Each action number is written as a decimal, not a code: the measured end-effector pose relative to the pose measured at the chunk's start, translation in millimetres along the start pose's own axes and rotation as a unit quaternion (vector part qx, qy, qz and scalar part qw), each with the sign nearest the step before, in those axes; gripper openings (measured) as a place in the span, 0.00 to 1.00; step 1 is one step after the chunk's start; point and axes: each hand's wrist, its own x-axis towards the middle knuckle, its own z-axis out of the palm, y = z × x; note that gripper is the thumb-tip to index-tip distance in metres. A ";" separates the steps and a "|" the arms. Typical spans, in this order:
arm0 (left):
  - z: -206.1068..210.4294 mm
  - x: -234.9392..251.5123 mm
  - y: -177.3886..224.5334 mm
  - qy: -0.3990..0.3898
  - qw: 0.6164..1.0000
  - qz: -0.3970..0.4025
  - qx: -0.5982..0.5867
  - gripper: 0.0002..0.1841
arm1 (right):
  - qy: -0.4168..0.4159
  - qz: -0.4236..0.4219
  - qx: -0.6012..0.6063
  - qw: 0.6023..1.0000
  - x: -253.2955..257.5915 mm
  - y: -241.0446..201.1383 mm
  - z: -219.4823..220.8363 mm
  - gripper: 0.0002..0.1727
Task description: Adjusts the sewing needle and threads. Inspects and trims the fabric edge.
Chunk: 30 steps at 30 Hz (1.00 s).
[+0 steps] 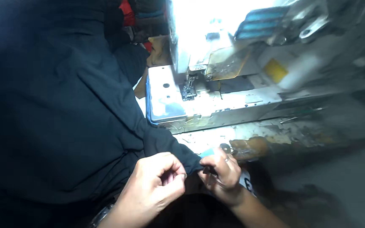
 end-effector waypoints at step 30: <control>-85.4 -100.0 37.1 0.091 0.958 -0.187 -0.199 0.08 | 0.044 0.223 0.081 0.970 -14.3 -4.3 16.9 0.06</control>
